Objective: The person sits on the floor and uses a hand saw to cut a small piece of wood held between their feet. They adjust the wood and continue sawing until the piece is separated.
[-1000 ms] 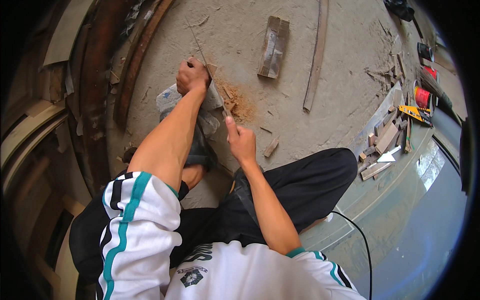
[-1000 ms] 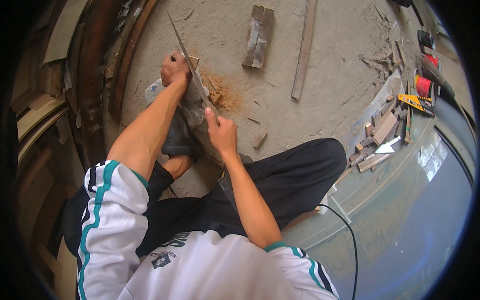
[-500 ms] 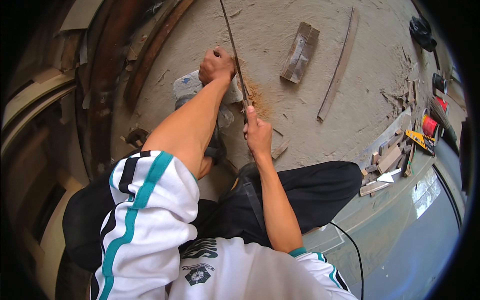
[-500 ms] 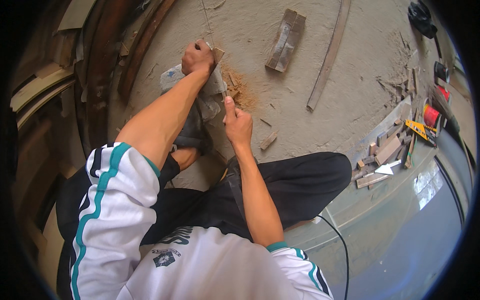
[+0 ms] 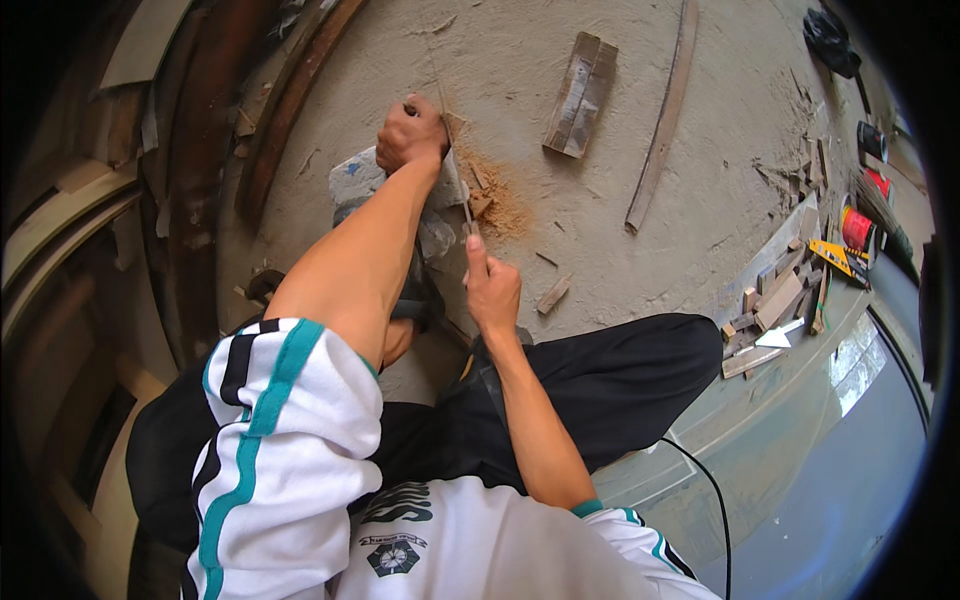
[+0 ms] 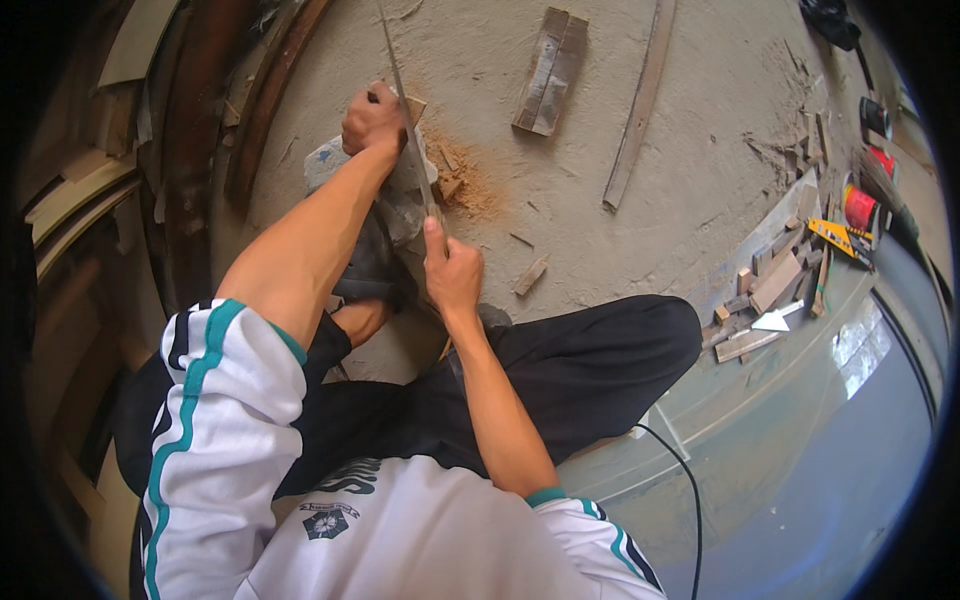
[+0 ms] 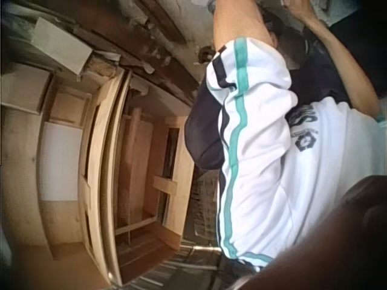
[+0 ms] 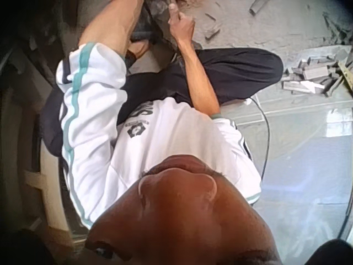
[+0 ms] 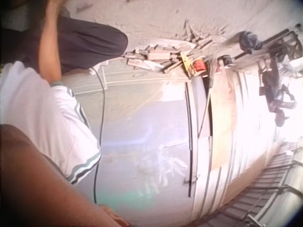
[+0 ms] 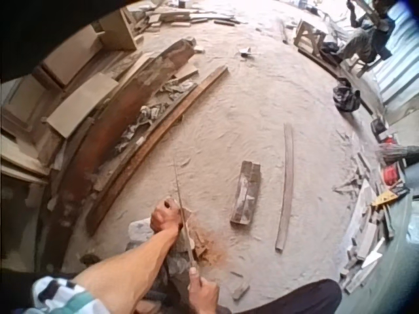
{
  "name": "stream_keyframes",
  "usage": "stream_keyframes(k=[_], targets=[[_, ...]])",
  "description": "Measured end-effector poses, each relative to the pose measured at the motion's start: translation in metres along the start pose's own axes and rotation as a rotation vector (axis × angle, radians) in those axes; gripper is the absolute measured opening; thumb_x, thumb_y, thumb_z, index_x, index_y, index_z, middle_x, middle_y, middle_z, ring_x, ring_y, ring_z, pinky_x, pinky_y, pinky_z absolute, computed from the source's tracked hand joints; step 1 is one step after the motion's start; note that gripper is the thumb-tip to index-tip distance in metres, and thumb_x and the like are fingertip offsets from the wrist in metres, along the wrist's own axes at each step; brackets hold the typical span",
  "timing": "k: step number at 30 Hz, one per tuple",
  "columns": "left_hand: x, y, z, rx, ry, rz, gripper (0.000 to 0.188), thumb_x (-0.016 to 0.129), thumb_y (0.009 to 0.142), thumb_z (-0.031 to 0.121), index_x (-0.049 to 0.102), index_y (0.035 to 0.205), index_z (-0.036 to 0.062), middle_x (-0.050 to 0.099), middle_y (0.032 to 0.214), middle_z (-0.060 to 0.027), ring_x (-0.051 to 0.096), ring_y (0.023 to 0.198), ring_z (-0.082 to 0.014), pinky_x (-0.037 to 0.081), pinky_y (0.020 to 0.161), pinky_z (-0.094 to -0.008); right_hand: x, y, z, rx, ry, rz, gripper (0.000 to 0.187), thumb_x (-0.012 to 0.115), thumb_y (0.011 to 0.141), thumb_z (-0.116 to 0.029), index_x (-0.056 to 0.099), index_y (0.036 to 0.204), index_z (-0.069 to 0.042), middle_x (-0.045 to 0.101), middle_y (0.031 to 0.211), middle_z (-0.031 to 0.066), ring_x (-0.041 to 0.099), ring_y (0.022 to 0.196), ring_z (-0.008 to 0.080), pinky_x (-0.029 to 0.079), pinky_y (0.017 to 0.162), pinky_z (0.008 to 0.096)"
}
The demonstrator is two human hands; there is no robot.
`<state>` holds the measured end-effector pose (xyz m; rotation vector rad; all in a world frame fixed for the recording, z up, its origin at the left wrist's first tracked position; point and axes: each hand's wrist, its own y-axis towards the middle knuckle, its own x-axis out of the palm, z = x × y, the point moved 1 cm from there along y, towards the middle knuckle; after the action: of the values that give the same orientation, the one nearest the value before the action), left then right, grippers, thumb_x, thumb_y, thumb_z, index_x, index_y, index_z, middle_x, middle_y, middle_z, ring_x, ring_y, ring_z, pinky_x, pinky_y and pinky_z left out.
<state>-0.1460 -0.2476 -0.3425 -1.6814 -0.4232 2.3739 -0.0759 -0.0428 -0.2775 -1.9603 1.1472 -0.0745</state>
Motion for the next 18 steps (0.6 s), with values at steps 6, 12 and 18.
stream_keyframes(k=[6, 12, 18], targets=[[0.001, 0.0, 0.001, 0.016, 0.019, 0.011, 0.048, 0.044, 0.089, 0.048, 0.072, 0.096, 0.0099, 0.071, 0.095, -0.0236, 0.066, 0.093, -0.0448, 0.05, 0.081, -0.0514, -0.005, 0.017, -0.005, 0.006, -0.107, -0.022, 0.076, 0.051, 0.094, -0.064, 0.058, 0.057, 0.002, 0.05, 0.049, 0.0056, 0.05, 0.05, 0.0144, 0.041, 0.052, 0.0335], [-0.003, -0.002, 0.002, -0.007, 0.012, 0.016, 0.047, 0.044, 0.089, 0.047, 0.072, 0.094, 0.01, 0.071, 0.095, -0.0228, 0.066, 0.093, -0.0449, 0.05, 0.081, -0.0513, 0.001, -0.01, 0.009, 0.031, -0.01, -0.024, 0.075, 0.053, 0.094, -0.062, 0.058, 0.055, 0.002, 0.05, 0.047, 0.0072, 0.05, 0.049, 0.0154, 0.043, 0.052, 0.0347], [-0.002, -0.003, 0.002, -0.002, 0.012, -0.018, 0.048, 0.045, 0.088, 0.05, 0.072, 0.094, 0.0106, 0.071, 0.095, -0.0218, 0.067, 0.093, -0.0437, 0.05, 0.08, -0.0507, -0.001, 0.028, -0.004, -0.045, -0.125, 0.005, 0.075, 0.056, 0.092, -0.062, 0.058, 0.054, 0.003, 0.048, 0.045, 0.0082, 0.05, 0.047, 0.0152, 0.042, 0.05, 0.0352]])
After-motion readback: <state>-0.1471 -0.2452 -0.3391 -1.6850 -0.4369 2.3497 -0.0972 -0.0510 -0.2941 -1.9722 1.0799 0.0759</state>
